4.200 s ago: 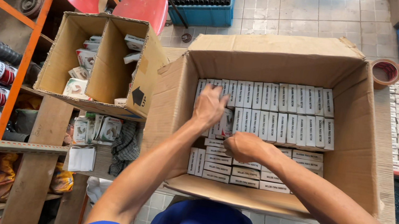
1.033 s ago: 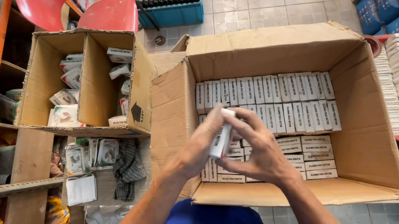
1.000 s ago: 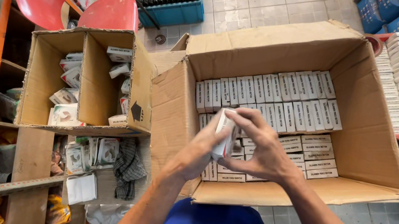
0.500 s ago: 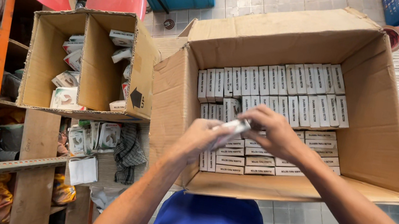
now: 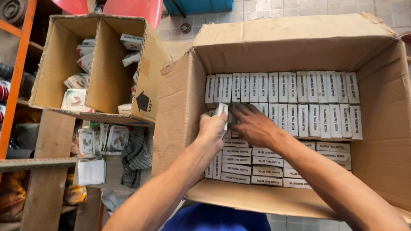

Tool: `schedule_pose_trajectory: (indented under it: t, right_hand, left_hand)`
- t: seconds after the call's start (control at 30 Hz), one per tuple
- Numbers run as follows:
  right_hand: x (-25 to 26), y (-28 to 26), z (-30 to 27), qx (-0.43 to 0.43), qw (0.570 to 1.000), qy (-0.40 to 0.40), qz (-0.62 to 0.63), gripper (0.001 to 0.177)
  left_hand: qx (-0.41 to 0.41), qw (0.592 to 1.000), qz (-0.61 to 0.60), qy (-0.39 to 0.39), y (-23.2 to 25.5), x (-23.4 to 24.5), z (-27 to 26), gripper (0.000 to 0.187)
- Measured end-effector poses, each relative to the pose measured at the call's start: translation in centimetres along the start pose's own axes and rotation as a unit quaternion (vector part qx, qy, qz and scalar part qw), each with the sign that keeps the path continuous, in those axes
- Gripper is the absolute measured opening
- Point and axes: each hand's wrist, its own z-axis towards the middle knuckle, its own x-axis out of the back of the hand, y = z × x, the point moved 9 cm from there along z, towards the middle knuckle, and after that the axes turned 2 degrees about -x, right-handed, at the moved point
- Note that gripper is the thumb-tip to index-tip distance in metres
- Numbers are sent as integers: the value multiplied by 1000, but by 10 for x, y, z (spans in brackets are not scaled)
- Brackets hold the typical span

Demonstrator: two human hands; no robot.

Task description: The person picks up small white rectangular boxes from a cardboard box and arranges them into neat rows inside a larger cardboard box by hand.

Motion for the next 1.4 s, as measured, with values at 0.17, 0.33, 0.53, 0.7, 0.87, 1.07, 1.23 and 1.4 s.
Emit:
schedule_pose_trajectory:
  t: [0.17,0.33,0.53,0.7,0.87,1.07,1.23,1.4]
  right_hand:
    - [-16,27,-21,-14,995,67,68,45]
    - [-10,31,-30,-45,979,108,168,59]
    - [-22,37,-20,-77,958,220,166,69]
    - [-18,26,-18,-86,950,290,75,76]
    - [-22,14,-15,-87,956,279,8,87]
    - [-25,-5,-10,-30,958,265,-104,77]
    - [-44,-11,-6,17,963,216,-158,69]
    - [-30,-8,-11,-32,956,254,-146,94]
  left_hand:
    - [14,997,-37,73,0,-23,-3,87]
    - [38,999,-30,-7,-39,-38,26,82]
    - [-44,994,24,-95,-37,-45,28,65]
    - [-53,996,-34,-68,-29,-42,27,50]
    - [-19,1000,-1,7,-33,-37,42,41]
    - [76,987,71,127,-48,-31,40,37]
    - [-69,997,30,14,32,-23,-24,40]
    - [-414,907,-62,-49,223,108,-83,15]
